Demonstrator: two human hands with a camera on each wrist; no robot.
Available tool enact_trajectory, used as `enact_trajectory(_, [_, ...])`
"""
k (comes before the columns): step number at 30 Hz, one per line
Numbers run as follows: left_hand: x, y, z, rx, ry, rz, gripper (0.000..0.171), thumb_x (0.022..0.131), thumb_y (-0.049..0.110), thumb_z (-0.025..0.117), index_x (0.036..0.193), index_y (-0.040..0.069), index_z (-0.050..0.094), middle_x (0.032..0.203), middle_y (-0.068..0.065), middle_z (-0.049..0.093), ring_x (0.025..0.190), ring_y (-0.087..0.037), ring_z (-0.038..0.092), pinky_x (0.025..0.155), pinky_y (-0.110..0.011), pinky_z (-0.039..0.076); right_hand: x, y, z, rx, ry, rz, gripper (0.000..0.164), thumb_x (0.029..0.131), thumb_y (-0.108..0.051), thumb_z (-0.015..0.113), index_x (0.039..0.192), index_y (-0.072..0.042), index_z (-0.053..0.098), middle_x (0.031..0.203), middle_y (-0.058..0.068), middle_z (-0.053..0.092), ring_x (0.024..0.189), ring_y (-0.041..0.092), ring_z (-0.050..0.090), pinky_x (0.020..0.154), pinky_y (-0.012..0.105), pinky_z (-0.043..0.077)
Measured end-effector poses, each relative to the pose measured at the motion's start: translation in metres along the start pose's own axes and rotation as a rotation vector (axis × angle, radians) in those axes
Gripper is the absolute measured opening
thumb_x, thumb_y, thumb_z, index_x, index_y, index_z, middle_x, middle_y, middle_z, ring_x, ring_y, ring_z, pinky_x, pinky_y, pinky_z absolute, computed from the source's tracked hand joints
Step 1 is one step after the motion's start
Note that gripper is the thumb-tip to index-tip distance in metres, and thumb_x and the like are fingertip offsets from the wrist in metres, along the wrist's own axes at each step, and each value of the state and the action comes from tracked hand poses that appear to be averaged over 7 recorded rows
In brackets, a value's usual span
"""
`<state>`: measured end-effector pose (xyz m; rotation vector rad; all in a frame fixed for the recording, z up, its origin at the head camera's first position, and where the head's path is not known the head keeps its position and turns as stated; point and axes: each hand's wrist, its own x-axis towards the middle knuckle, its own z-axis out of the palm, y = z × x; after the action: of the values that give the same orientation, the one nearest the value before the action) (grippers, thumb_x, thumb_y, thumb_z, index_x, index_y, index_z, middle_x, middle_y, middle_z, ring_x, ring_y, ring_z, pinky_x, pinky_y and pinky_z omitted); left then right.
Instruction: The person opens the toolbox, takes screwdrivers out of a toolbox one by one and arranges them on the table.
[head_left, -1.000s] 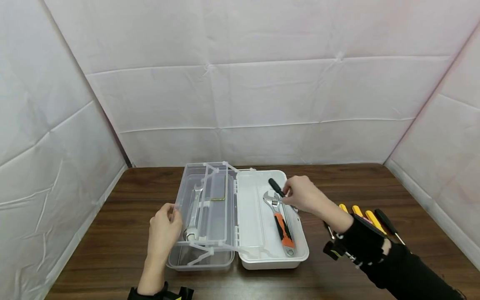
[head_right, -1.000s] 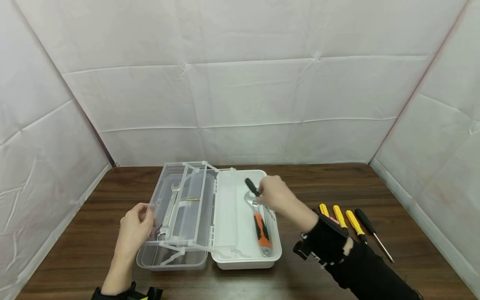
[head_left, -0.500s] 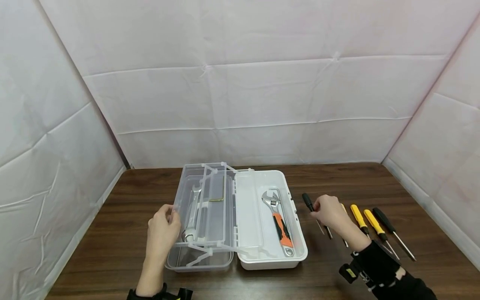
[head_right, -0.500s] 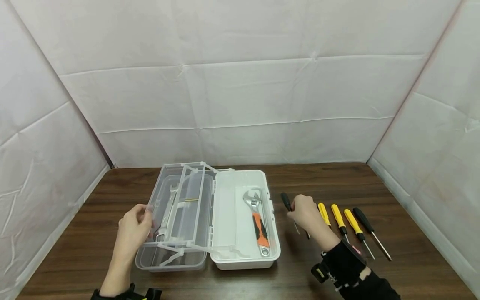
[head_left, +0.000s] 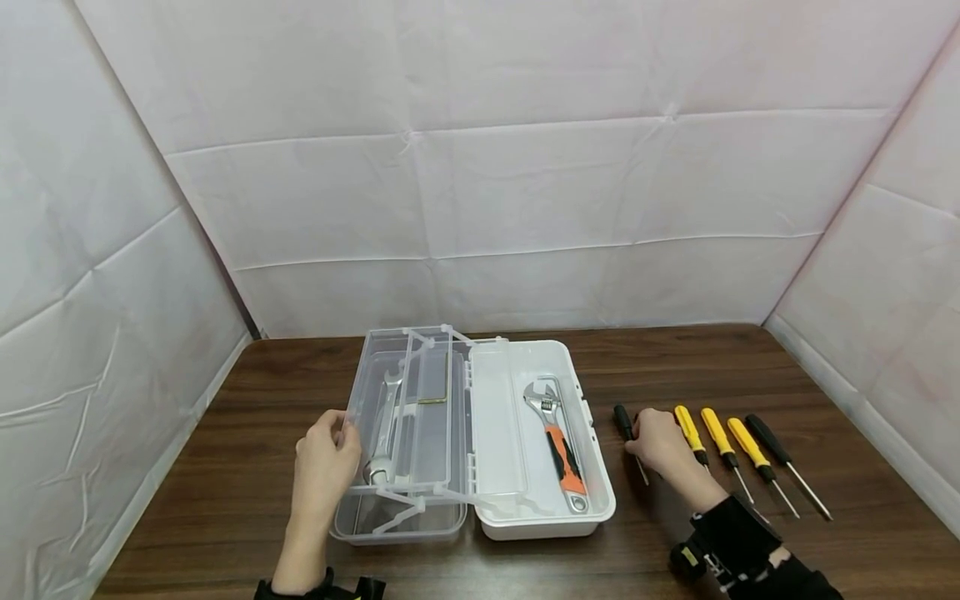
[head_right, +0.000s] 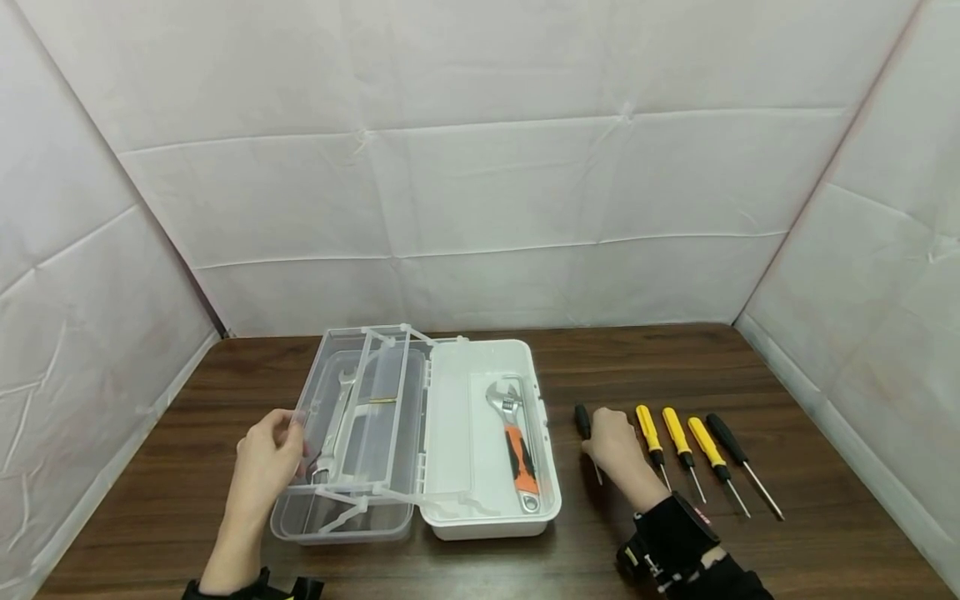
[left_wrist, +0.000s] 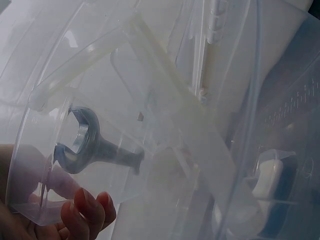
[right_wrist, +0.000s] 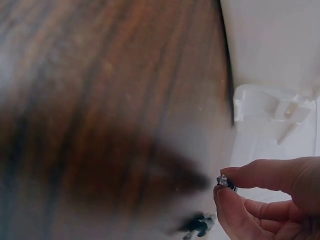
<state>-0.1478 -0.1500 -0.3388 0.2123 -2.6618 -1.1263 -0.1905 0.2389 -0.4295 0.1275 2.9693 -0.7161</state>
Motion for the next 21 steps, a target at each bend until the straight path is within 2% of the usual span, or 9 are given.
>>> enact_trajectory(10, [0.0, 0.001, -0.001, -0.004, -0.006, 0.001, 0.03, 0.087, 0.01, 0.04, 0.106, -0.006, 0.056, 0.05, 0.001, 0.038, 0.043, -0.011, 0.033, 0.041, -0.028, 0.029, -0.001, 0.002, 0.005, -0.008, 0.033, -0.003, 0.027, 0.071, -0.004, 0.065, 0.05, -0.007, 0.049, 0.048, 0.0, 0.044, 0.041, 0.012, 0.044, 0.04, 0.023, 0.034])
enact_trajectory(15, [0.0, 0.0, 0.0, -0.006, 0.001, 0.006, 0.029, 0.086, 0.009, 0.041, 0.104, -0.006, 0.057, 0.049, 0.001, 0.037, 0.043, -0.011, 0.033, 0.041, -0.027, 0.029, -0.005, -0.002, -0.001, -0.003, 0.051, -0.009, 0.032, 0.076, -0.009, 0.064, 0.05, -0.007, 0.045, 0.047, -0.002, 0.035, 0.04, 0.01, 0.036, 0.04, 0.022, 0.028])
enact_trajectory(18, [0.0, 0.0, 0.001, -0.004, 0.008, 0.01, 0.028, 0.085, 0.008, 0.041, 0.103, -0.006, 0.057, 0.049, 0.001, 0.037, 0.043, -0.011, 0.032, 0.041, -0.027, 0.029, -0.009, -0.009, -0.008, 0.023, 0.084, -0.037, 0.025, 0.079, -0.013, 0.063, 0.059, -0.001, 0.054, 0.052, 0.001, 0.043, 0.046, 0.013, 0.041, 0.042, 0.025, 0.032])
enact_trajectory(21, [0.001, -0.001, 0.001, -0.004, 0.016, 0.013, 0.027, 0.085, 0.008, 0.041, 0.102, -0.006, 0.058, 0.049, 0.001, 0.037, 0.043, -0.011, 0.032, 0.041, -0.028, 0.029, -0.015, -0.017, -0.016, 0.08, 0.097, -0.065, 0.027, 0.081, -0.02, 0.063, 0.084, 0.006, 0.061, 0.071, 0.01, 0.058, 0.061, 0.02, 0.054, 0.05, 0.031, 0.043])
